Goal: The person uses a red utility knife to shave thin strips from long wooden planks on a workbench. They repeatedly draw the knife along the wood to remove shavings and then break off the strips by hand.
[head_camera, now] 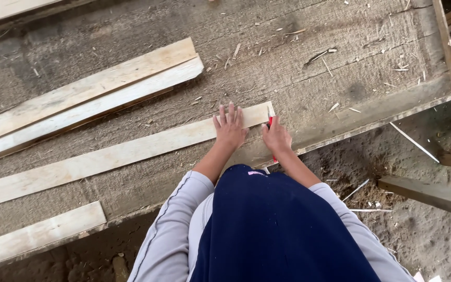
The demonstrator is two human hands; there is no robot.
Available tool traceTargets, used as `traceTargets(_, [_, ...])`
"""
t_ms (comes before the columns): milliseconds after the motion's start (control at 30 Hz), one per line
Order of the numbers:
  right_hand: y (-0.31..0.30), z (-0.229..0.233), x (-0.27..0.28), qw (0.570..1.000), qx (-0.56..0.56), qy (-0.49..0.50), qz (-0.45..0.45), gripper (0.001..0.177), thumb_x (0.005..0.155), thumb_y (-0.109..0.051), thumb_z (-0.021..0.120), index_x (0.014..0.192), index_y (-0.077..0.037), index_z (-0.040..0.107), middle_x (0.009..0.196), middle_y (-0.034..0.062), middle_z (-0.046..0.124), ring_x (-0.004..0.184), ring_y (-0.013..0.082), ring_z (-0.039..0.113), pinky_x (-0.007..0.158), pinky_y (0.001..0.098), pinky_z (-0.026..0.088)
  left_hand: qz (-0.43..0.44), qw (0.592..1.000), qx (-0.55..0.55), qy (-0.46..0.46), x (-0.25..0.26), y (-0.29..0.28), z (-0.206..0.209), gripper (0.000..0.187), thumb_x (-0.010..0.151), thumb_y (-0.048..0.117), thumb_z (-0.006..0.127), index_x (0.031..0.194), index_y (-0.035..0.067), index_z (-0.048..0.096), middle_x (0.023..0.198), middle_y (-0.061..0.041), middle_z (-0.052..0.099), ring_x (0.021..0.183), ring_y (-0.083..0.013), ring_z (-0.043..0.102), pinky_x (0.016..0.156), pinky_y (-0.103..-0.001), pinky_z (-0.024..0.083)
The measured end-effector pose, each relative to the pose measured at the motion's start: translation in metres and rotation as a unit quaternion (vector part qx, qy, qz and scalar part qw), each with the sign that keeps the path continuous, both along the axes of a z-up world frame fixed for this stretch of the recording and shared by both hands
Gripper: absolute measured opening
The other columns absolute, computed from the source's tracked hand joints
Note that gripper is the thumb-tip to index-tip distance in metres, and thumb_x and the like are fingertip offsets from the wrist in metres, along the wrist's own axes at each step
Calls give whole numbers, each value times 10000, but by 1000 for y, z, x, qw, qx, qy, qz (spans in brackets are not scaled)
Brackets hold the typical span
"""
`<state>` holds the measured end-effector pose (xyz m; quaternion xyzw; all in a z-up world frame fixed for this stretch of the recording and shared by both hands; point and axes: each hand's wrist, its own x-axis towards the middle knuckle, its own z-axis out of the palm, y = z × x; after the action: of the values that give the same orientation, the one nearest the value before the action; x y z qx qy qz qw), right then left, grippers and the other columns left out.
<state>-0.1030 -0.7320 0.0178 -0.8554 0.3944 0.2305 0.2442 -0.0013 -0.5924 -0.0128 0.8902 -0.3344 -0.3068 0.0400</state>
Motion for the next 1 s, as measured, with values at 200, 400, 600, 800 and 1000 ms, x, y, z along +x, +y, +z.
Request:
traceTargets(200, [-10, 38, 9, 997, 13, 27, 77, 444, 1045, -500, 362, 1267, -116, 389, 1045, 229, 728, 1089, 436, 702, 923, 574, 517, 48, 999, -18, 7, -1, -55, 13, 813, 1062, 517, 434, 1669, 120, 67, 1715, -178, -113, 1533, -502, -146, 1195, -718, -41])
traceTargets(400, [-25, 28, 11, 991, 31, 14, 128, 380, 1051, -461, 360, 1188, -108, 390, 981, 239, 735, 1029, 444, 718, 885, 553, 536, 85, 994, 18, 64, 3, -75, -4, 894, 1027, 656, 399, 1667, 225, -52, 1685, -146, -258, 1481, -506, -293, 1146, -740, -134])
traceTargets(600, [-35, 19, 12, 986, 33, 17, 162, 374, 1053, -449, 328, 1176, -103, 398, 941, 231, 739, 995, 433, 731, 849, 550, 546, 95, 991, 16, 94, 6, -75, 1, 862, 1036, 651, 381, 1664, 259, -61, 1676, -127, -290, 1469, -478, -336, 1146, -716, -157])
traceTargets(800, [-38, 26, 18, 986, 49, 32, 155, 376, 1040, -450, 345, 1184, -107, 392, 957, 230, 738, 1003, 439, 727, 872, 555, 542, 91, 992, 17, 87, 6, -75, -3, 906, 1011, 683, 403, 1661, 274, -79, 1676, -126, -295, 1480, -484, -320, 1165, -722, -127])
traceTargets(1000, [-34, 32, 20, 987, 51, 28, 149, 367, 1056, -421, 323, 1193, -87, 393, 970, 250, 732, 1019, 448, 722, 892, 550, 541, 86, 993, 19, 81, 6, -74, -9, 893, 1022, 668, 394, 1660, 266, -83, 1676, -138, -286, 1476, -497, -313, 1161, -730, -127])
